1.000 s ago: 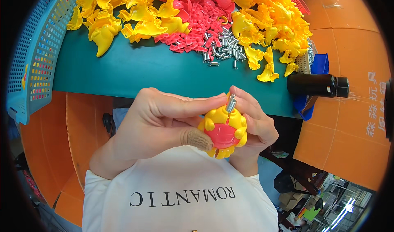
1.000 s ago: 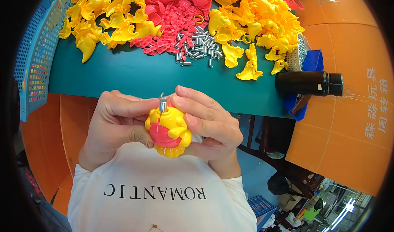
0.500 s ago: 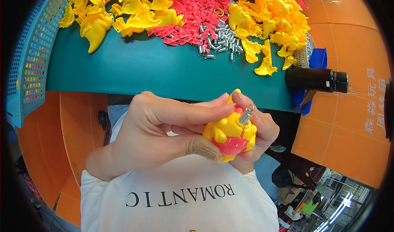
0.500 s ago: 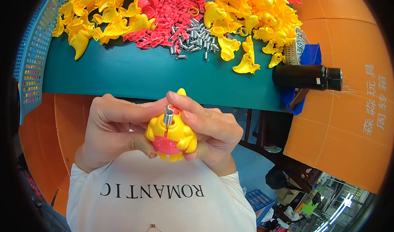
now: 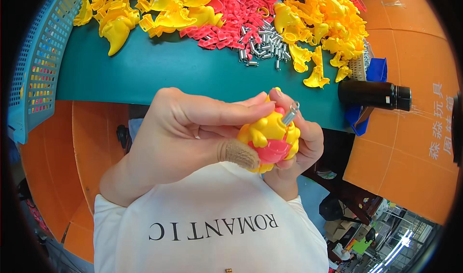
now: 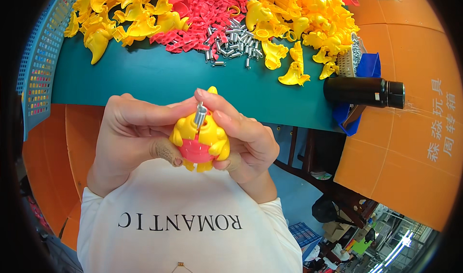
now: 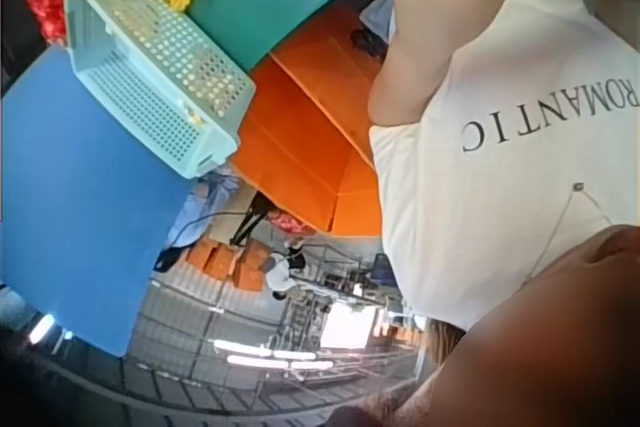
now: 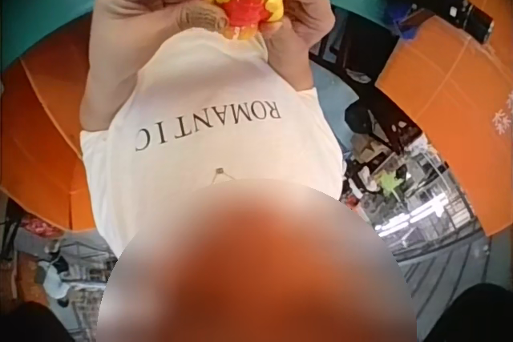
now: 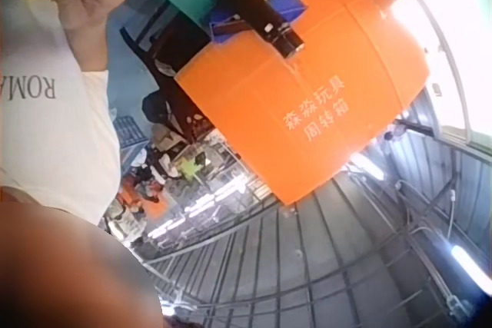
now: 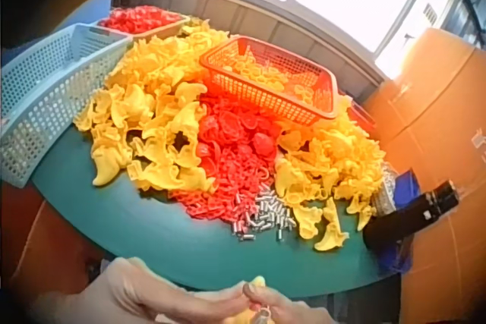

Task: Assembling yellow toy ducks with pink wings and adding keychain loops.

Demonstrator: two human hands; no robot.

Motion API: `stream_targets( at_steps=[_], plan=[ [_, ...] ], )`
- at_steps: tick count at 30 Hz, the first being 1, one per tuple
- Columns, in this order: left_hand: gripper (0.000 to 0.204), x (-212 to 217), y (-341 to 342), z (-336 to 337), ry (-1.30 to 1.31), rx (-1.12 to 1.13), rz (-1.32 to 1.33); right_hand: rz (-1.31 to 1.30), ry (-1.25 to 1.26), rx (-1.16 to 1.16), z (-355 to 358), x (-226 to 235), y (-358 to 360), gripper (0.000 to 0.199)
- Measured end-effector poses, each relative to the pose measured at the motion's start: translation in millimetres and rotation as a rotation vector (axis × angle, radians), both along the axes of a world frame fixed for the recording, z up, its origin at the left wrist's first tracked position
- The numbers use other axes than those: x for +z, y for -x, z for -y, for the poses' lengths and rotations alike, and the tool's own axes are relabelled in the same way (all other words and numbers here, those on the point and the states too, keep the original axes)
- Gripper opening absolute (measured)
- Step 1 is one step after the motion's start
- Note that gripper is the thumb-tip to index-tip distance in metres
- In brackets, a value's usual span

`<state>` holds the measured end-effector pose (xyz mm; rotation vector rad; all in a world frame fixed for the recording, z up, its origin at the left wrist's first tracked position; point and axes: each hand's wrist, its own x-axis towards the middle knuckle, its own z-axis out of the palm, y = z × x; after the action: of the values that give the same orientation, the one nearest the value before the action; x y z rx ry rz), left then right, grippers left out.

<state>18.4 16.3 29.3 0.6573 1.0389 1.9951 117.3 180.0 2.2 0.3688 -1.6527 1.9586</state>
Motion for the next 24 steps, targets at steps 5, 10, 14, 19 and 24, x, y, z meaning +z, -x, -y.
stream_targets(
  at_steps=[5,10,14,19,24],
  plan=[
    [0.044,-10.2,-2.1,-0.8,0.009,0.125,-0.219,0.036,-0.014,0.023,-4.2,1.9,3.2,0.056],
    [0.044,-6.1,3.2,-1.0,-0.066,0.02,-0.092,-0.001,-0.029,0.037,-2.8,2.3,0.0,0.053],
    [0.051,-3.3,1.1,-3.8,-0.055,0.053,-0.007,-0.034,0.014,0.092,-3.7,0.0,0.9,0.053],
    [0.047,-5.8,-0.3,-2.0,-0.001,0.034,-0.064,-0.029,-0.027,0.084,-8.0,-4.7,3.0,0.056],
    [0.065,-9.0,-1.1,-6.7,0.03,0.084,-0.29,0.006,0.008,0.053,-6.8,-1.0,-1.9,0.06]
  ],
)
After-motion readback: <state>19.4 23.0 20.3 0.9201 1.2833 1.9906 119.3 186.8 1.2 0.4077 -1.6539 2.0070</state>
